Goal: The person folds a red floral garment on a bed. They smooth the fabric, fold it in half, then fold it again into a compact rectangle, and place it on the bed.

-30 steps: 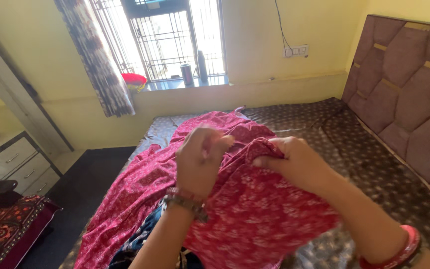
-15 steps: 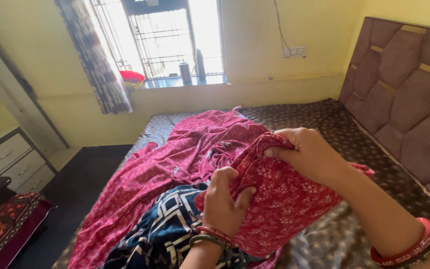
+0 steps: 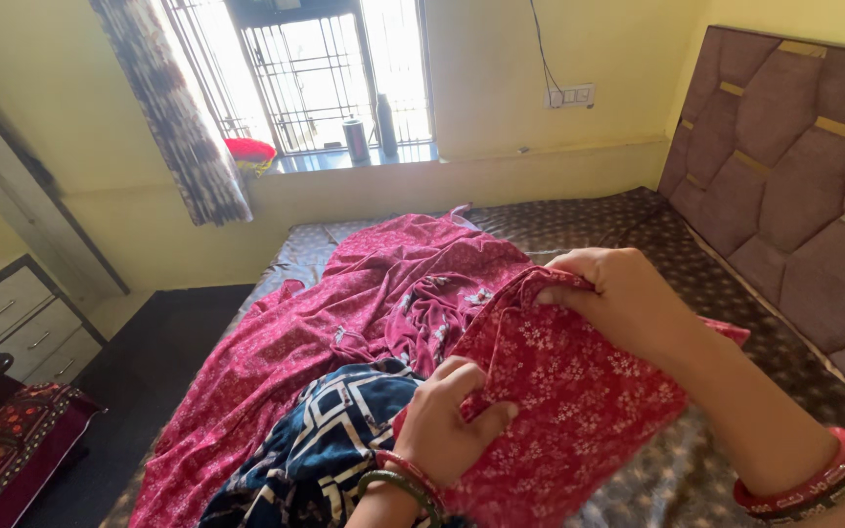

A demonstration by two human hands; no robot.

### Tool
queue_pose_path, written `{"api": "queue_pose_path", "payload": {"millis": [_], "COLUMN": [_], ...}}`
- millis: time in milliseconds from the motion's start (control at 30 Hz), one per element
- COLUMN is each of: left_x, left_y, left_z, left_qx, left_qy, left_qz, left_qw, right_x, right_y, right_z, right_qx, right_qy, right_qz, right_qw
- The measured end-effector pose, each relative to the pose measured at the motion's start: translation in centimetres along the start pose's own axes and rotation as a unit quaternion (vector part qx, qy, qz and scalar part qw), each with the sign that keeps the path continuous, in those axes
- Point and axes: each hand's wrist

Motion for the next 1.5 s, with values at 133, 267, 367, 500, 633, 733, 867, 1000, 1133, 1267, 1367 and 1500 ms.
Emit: {"api": "queue_pose_path", "payload": {"millis": [133,267,367,500,633,733,867,1000,1133,1267,1367,1500], "left_x": [0.9,1.2,1.0,0.9,2.3,3.8,4.7,4.4,3.8,3.1,2.5,1.5], "left_y": [-1.3,-3.7,-5.1,-5.4,-4.2,-3.3,-2.6,-1.7,-0.4,0.5,0.8,1.4], "left_z": [0.4,0.7,0.8,1.1,1.0,1.2,1.5,1.2,-0.2,-1.7,-2.5,-3.2], "left_qx": [-0.228,-0.096,0.099,0.129,-0.038,-0.047,0.037,-0.155,-0.095,-0.067,-0.05,-0.078], "left_qy": [0.056,0.158,0.168,0.046,-0.013,-0.019,0.015,0.02,0.023,0.07,0.082,0.041], "left_qz": [0.065,0.003,-0.091,-0.059,0.029,0.001,0.062,0.069,0.112,0.121,0.141,0.385], "left_qw": [0.97,0.983,0.977,0.989,0.999,0.999,0.997,0.985,0.989,0.988,0.985,0.919], "right_x": [-0.6,-1.0,-0.9,0.0,0.1,-0.2,-0.8,-0.8,0.4,2.9,5.9,9.8], "right_y": [-0.6,-1.3,-1.3,-1.1,-0.9,-0.8,-0.5,0.8,3.4,7.0,9.0,9.1], "right_z": [0.1,0.4,0.7,1.2,1.2,1.3,1.4,1.7,2.3,3.2,4.5,7.8], "right_qx": [0.019,-0.028,-0.013,-0.056,-0.043,-0.062,-0.076,0.034,0.03,0.111,0.324,0.468], "right_qy": [-0.06,-0.192,-0.27,-0.315,-0.307,-0.256,-0.131,-0.06,0.096,0.189,0.07,-0.184], "right_qz": [0.009,-0.017,-0.019,-0.055,-0.019,0.008,0.015,0.052,-0.005,0.008,-0.119,-0.315], "right_qw": [0.998,0.981,0.963,0.946,0.951,0.965,0.988,0.996,0.995,0.976,0.936,0.805]}}
Point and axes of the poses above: each hand's wrist, its own z-axis away from the middle knuckle, its own x-axis out of the palm, y = z × x, and after that the axes turned 12 degrees about z, right-handed
